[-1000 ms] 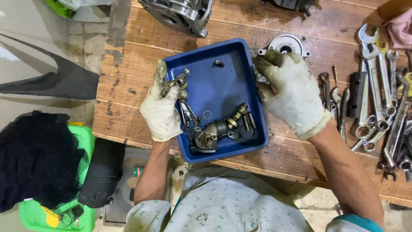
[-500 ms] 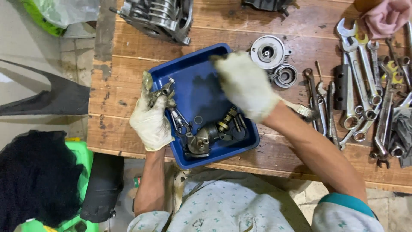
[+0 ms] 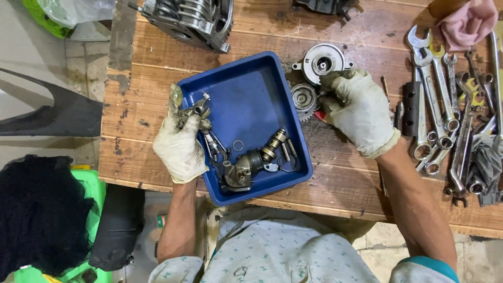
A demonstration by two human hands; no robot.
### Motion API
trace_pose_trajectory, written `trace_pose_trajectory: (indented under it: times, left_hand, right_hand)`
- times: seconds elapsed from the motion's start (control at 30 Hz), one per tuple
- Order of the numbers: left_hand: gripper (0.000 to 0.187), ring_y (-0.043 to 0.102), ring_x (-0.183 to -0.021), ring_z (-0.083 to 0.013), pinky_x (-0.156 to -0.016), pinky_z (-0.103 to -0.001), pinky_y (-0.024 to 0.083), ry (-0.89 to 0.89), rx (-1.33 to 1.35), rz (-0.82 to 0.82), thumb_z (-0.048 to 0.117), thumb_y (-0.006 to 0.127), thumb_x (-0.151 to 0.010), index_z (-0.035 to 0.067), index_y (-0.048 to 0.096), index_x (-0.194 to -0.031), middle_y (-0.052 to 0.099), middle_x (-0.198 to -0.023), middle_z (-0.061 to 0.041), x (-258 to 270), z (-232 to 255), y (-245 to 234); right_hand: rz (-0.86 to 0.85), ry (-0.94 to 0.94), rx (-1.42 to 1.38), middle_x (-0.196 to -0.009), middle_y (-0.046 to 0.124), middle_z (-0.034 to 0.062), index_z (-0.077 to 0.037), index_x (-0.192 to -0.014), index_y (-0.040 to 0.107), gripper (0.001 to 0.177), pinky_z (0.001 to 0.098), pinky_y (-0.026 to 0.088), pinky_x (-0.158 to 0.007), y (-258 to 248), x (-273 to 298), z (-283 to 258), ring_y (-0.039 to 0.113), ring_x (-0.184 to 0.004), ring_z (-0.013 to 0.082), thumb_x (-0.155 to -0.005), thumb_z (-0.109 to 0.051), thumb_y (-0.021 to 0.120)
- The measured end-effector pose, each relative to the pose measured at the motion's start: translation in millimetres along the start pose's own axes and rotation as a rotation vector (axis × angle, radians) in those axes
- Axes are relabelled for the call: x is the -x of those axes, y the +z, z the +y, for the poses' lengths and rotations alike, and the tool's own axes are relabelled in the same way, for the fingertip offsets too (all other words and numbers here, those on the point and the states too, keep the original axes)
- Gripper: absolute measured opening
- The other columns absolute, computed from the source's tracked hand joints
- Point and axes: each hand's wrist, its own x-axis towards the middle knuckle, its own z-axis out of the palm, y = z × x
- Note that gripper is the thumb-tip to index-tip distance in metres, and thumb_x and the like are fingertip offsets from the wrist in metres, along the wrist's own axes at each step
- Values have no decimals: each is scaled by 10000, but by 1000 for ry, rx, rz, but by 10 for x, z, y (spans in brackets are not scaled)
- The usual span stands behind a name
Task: The person cleans various small mechanical parts, including gears and bearings, using a brush. They pick up each part from a blue tray, scrub it thoroughly, and place it on the wooden workbench. The person also organizes the parts by moving them from the tray to the table.
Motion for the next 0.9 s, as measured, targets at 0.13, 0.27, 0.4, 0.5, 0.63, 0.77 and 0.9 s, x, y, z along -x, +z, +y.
trace_pose_trajectory:
  times: [0.13, 0.27, 0.4, 0.5, 0.63, 0.77, 0.9]
  left_hand:
    - [500, 720, -686, -226, -563, -354, 643, -39, 119, 18, -86, 835, -807, 43, 711, -1273, 666, -850, -140, -11, 68, 59]
    - [454, 692, -734, -174, -575, -349, 631, -43, 110, 24, -54, 852, -802, 32, 732, -1231, 679, -864, -124, 35, 157, 98]
    - [417, 656, -839, -163, -646, -377, 616, 0, 12, -13, -38, 828, -833, 35, 733, -1232, 695, -936, -143, -16, 46, 24]
    - [456, 676, -710, -153, -526, -327, 605, -67, 48, -1, -50, 822, -846, 62, 716, -1275, 715, -909, -148, -4, 86, 53]
    - [452, 664, -713, -60, -673, -232, 566, -163, -319, -12, 137, 757, -825, 149, 741, -1276, 729, -813, 10, -48, 217, 35]
    - [336, 664, -789, -63, -743, -245, 552, -71, -264, -97, 304, 776, -850, 109, 765, -1122, 687, -821, 15, -37, 88, -73]
    - [194, 622, -753, -77, -701, -271, 509, -38, -439, -53, 261, 787, -820, 112, 725, -926, 669, -777, 11, -48, -37, -44]
  right_hand:
    - [26, 42, -110, -1087, 677, 99, -182, -1170, 756, 348, 462, 553, -964, 61, 37, 140, 680, -1108, 366, -860, -44, 836]
    - [121, 53, -120, -1119, 698, 134, -147, -1209, 774, 333, 449, 543, -998, 40, 33, 280, 688, -1129, 381, -930, 33, 808]
    - [102, 95, -112, -1055, 697, 118, -162, -1157, 781, 306, 466, 550, -943, -49, -46, 85, 699, -1055, 379, -927, 40, 773]
    - [121, 106, -153, -1047, 695, 125, -134, -1154, 791, 300, 438, 549, -946, -94, -34, 139, 706, -1044, 359, -922, 57, 801]
    - [-45, 84, -62, -1091, 707, 167, -4, -1248, 772, 348, 367, 534, -874, -198, -80, -261, 668, -972, 293, -904, 40, 783]
    - [-351, -210, -64, -1155, 763, 146, -41, -1193, 744, 348, 424, 595, -766, -106, -174, -861, 728, -998, 315, -845, -50, 761]
    - [-547, -504, -437, -1173, 699, 188, 29, -1223, 661, 398, 459, 615, -816, 123, -227, -1222, 718, -954, 366, -837, 28, 755]
